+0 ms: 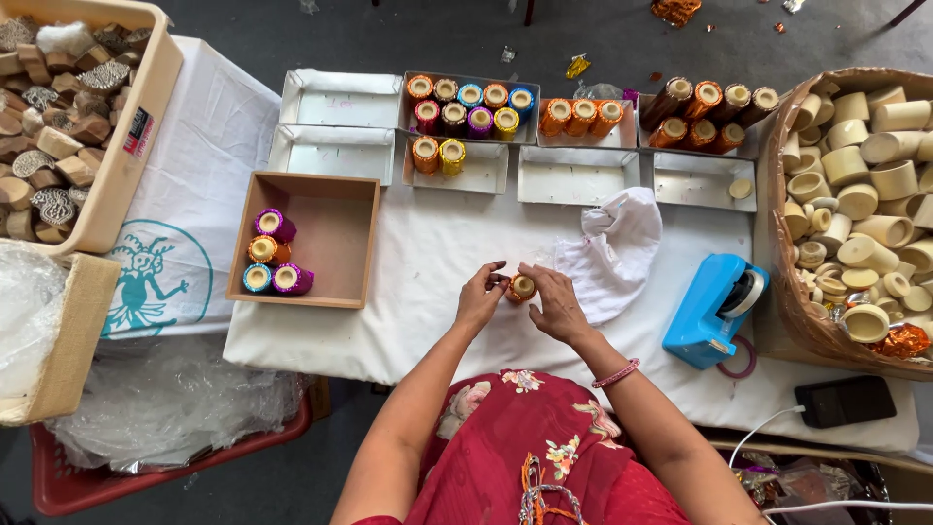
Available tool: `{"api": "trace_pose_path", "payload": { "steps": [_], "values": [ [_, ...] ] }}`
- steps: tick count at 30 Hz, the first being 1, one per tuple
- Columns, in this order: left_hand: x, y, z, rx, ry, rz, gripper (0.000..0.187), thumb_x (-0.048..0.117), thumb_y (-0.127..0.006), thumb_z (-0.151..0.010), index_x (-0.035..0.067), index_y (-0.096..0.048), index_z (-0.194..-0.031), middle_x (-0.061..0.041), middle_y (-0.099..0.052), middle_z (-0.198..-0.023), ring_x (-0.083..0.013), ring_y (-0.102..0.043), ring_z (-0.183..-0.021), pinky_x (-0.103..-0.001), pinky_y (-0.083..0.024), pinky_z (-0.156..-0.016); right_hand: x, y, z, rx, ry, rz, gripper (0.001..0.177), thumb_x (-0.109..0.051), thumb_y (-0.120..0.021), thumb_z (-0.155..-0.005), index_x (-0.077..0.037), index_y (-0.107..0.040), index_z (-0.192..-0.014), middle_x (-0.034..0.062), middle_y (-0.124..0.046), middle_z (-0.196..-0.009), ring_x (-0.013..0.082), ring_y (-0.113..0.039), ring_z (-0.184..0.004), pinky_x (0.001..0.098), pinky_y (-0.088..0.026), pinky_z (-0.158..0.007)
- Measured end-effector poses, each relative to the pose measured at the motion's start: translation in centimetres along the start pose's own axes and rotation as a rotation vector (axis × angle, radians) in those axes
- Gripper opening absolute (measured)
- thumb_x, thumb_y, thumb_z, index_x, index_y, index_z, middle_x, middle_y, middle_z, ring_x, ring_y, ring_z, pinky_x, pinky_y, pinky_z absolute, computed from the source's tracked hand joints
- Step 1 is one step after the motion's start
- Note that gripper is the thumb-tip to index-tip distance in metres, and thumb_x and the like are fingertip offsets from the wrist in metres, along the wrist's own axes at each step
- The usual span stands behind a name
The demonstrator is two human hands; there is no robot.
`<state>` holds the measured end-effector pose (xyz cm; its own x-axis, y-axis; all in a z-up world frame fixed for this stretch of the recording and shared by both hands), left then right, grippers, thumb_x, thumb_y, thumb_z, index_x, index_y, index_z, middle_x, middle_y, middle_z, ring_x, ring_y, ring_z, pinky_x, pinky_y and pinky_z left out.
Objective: Wrapping small cylinders in foil and securing them with tape.
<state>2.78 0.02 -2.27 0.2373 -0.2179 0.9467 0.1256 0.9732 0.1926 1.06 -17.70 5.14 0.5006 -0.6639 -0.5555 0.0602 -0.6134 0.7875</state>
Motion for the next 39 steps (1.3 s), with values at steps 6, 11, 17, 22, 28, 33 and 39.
{"api": "trace_pose_path", "payload": {
  "steps": [6, 11, 17, 22, 28, 33, 39],
  "values": [
    [1.1, 0.4, -1.0, -0.016, -0.08, -0.068, 0.048, 0.015, -0.062, -0.094, 0.013, -0.057, -0.142, -0.009, -0.077, -0.117, -0.0175, -0.072, -0.106, -0.033, -0.056, -0.09, 0.3, -0.4, -0.9, -0.121, -0.403, 0.139, 0.069, -0.031, -0.088, -0.076, -0.016, -0.055, -0.134, 0.0061, -0.064, -0.12, 0.0264, -0.06, -0.114, 0.0417, -0.045, -0.098],
    [0.3, 1.5, -3.1, -0.007, -0.02, -0.697, 0.088, 0.027, -0.08, -0.081, 0.019, -0.035, -0.157, -0.016, -0.041, -0.151, -0.0317, -0.037, -0.141, -0.052, -0.043, -0.11, 0.9, -0.7, -0.9, 0.016, -0.103, 0.125, 0.072, -0.02, -0.085, -0.066, -0.008, -0.058, -0.132, 0.0145, -0.063, -0.121, 0.0331, -0.06, -0.108, 0.0435, -0.045, -0.089],
    [2.4, 3.4, -3.7, -0.306, 0.467, -1.128, 0.17, 0.045, -0.104, -0.046, 0.03, 0.018, -0.162, -0.025, 0.027, -0.166, -0.0472, 0.021, -0.154, -0.086, -0.02, -0.104, 4.6, 1.3, -2.6, -0.063, -0.267, 0.036, 0.057, -0.025, -0.085, -0.075, -0.011, -0.065, -0.126, 0.0091, -0.067, -0.114, 0.0305, -0.065, -0.106, 0.0414, -0.052, -0.093],
    [1.7, 2.8, -4.0, -0.375, 0.544, -1.275, 0.182, 0.05, -0.105, -0.042, 0.028, 0.032, -0.159, -0.028, 0.035, -0.163, -0.0543, 0.027, -0.15, -0.09, -0.02, -0.099, 11.3, 5.5, -5.1, 0.117, -0.364, -0.009, 0.061, -0.027, -0.09, -0.073, -0.009, -0.065, -0.125, 0.0122, -0.07, -0.113, 0.0294, -0.069, -0.105, 0.0403, -0.055, -0.094],
    [1.8, 2.7, -4.2, -0.38, 0.575, -1.302, 0.182, 0.053, -0.104, -0.042, 0.029, 0.034, -0.157, -0.028, 0.036, -0.163, -0.0547, 0.028, -0.149, -0.088, -0.022, -0.099, 19.2, 11.0, -7.4, 0.221, -0.577, -0.076, 0.066, -0.025, -0.087, -0.074, -0.007, -0.061, -0.131, 0.0125, -0.07, -0.114, 0.0252, -0.073, -0.1, 0.0359, -0.06, -0.09],
    [1.8, 2.3, -4.5, -0.424, 0.638, -1.323, 0.182, 0.053, -0.104, -0.044, 0.027, 0.038, -0.155, -0.032, 0.04, -0.16, -0.0574, 0.032, -0.146, -0.089, -0.021, -0.098, 24.6, 15.7, -8.7, 0.39, -0.632, 0.077, 0.07, -0.02, -0.089, -0.068, -0.01, -0.063, -0.133, 0.0112, -0.074, -0.113, 0.0253, -0.073, -0.1, 0.0381, -0.059, -0.089],
    [2.2, 2.3, -4.6, -0.486, 0.683, -1.327, 0.184, 0.055, -0.103, -0.044, 0.024, 0.041, -0.154, -0.035, 0.042, -0.158, -0.0591, 0.035, -0.144, -0.089, -0.02, -0.098, 29.1, 19.3, -11.2, 0.465, -0.725, 0.191, 0.072, -0.02, -0.09, -0.068, -0.011, -0.06, -0.133, 0.0093, -0.07, -0.118, 0.0254, -0.069, -0.107, 0.0382, -0.056, -0.093]
  ]
}}
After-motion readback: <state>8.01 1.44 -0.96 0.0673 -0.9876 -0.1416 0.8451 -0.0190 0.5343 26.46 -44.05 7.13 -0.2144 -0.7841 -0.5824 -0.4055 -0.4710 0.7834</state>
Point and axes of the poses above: each hand's wrist, its own z-axis away from the middle knuckle, its own y-axis out of the back of the hand, x = y × z, the point moved 3 cm from there along -z, towards the middle knuckle
